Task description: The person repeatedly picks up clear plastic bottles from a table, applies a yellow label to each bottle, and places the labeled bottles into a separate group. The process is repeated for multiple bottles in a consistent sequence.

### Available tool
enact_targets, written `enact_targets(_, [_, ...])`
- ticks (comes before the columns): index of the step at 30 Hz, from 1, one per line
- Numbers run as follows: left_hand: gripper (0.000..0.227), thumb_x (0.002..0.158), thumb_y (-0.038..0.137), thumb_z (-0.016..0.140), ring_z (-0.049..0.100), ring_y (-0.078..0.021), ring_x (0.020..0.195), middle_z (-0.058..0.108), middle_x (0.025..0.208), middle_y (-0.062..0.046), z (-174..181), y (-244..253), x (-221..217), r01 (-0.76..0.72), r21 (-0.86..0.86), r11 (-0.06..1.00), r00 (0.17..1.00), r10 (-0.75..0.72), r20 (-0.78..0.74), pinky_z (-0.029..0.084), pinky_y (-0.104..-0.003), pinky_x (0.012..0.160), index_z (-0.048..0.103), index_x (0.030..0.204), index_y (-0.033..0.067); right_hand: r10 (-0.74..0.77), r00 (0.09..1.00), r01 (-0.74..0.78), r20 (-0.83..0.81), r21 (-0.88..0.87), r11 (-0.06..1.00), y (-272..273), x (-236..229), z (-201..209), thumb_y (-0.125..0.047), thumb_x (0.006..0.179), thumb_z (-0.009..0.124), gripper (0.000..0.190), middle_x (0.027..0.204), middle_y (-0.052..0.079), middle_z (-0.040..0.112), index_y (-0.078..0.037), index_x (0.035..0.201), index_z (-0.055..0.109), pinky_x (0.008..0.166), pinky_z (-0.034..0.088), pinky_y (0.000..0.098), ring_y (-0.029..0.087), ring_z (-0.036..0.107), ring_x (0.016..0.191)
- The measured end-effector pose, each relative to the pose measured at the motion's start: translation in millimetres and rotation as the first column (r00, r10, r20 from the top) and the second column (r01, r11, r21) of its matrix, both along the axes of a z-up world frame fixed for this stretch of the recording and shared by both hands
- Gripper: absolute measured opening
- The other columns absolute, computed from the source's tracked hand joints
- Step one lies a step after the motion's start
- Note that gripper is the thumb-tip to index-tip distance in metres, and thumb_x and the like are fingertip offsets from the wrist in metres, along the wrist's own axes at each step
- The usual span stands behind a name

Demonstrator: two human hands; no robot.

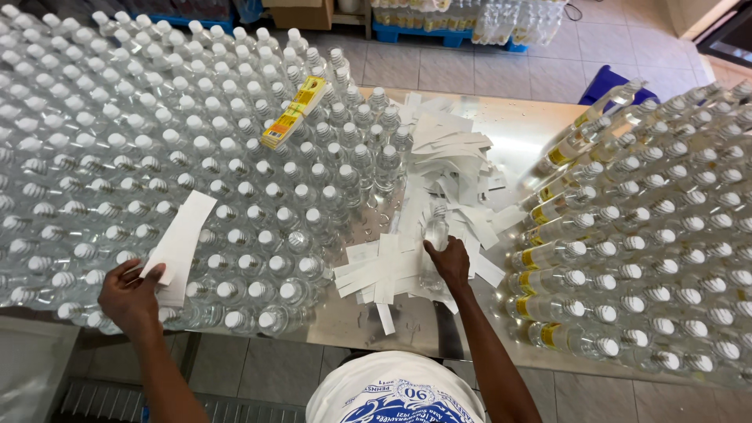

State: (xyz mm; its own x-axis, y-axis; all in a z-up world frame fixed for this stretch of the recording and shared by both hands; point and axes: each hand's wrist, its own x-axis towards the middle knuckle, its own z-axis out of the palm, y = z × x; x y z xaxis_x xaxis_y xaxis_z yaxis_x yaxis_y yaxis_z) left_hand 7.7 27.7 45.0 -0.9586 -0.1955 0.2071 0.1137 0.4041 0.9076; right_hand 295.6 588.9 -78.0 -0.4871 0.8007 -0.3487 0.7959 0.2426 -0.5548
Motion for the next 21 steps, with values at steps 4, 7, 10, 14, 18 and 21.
enact_targets(4, [0.027, 0.096, 0.001, 0.095, 0.076, -0.0194, 0.100, 0.079, 0.109, -0.011, 1.4, 1.7, 7.2, -0.007, -0.026, 1.000, 0.999, 0.008, 0.031, 0.067, -0.035, 0.088, 0.080, 0.119, 0.0038, 0.081, 0.996, -0.081, 0.038, -0.001, 0.997, -2.2, 7.6, -4.4, -0.077, 0.095, 0.058, 0.104, 0.164, 0.022, 0.052, -0.001, 0.165, 0.043, 0.111, 0.051, 0.0598, 0.043, 0.054, 0.146])
enact_targets(7, [0.022, 0.103, -0.002, 0.091, 0.076, -0.0246, 0.106, 0.079, 0.115, -0.015, 3.6, 6.1, 9.2, 0.025, -0.057, 0.998, 0.996, -0.030, -0.086, 0.066, -0.039, 0.094, 0.080, 0.122, -0.0017, 0.086, 0.996, -0.086, 0.030, 0.008, 0.996, -1.3, 10.9, -8.3, -0.081, 0.096, 0.050, 0.108, 0.165, 0.025, 0.048, -0.001, 0.168, 0.037, 0.112, 0.050, 0.0615, 0.045, 0.051, 0.149])
enact_targets(10, [0.016, 0.112, 0.004, 0.085, 0.070, -0.0223, 0.109, 0.075, 0.116, -0.011, 32.2, 29.9, 27.5, -0.047, -0.004, 0.999, 0.998, 0.047, -0.031, 0.063, -0.039, 0.094, 0.074, 0.123, 0.0042, 0.097, 0.995, -0.096, -0.008, 0.088, 0.991, -0.4, 18.3, -15.6, -0.076, 0.097, 0.056, 0.106, 0.157, 0.027, 0.048, -0.003, 0.170, 0.028, 0.093, 0.057, 0.0616, 0.047, 0.056, 0.136])
enact_targets(14, [0.023, 0.111, 0.003, 0.079, 0.070, -0.0270, 0.115, 0.072, 0.121, -0.017, 52.9, 93.1, 59.2, 0.071, 0.161, 0.984, 0.991, -0.051, -0.127, 0.062, -0.041, 0.099, 0.067, 0.130, 0.0030, 0.256, 0.937, -0.129, -0.238, 0.446, 0.886, -12.3, 30.7, 15.6, -0.047, 0.101, 0.069, 0.080, 0.149, 0.027, 0.044, -0.001, 0.161, 0.044, 0.103, 0.053, 0.0561, 0.047, 0.051, 0.128])
enact_targets(18, [0.033, 0.102, 0.013, 0.080, 0.057, -0.0152, 0.111, 0.069, 0.116, -0.007, 72.2, 194.7, 118.2, 0.255, 0.388, 0.886, 0.962, -0.271, -0.014, 0.053, -0.039, 0.104, 0.068, 0.132, 0.0070, 0.457, 0.734, -0.123, -0.503, 0.563, 0.817, -50.9, 39.5, 104.1, -0.018, 0.104, 0.072, 0.039, 0.145, 0.013, 0.052, -0.011, 0.143, 0.069, 0.109, 0.053, 0.0408, 0.033, 0.053, 0.134])
enact_targets(21, [0.037, 0.100, 0.008, 0.076, 0.062, -0.0151, 0.113, 0.076, 0.120, -0.012, 99.8, 271.6, 179.2, 0.444, 0.547, 0.710, 0.820, -0.567, 0.072, 0.055, -0.040, 0.105, 0.071, 0.136, 0.0070, 0.653, 0.531, -0.154, -0.540, 0.696, 0.701, -72.9, 51.1, 168.4, -0.011, 0.103, 0.072, 0.031, 0.141, 0.010, 0.061, -0.017, 0.134, 0.076, 0.111, 0.054, 0.0403, 0.029, 0.057, 0.136])
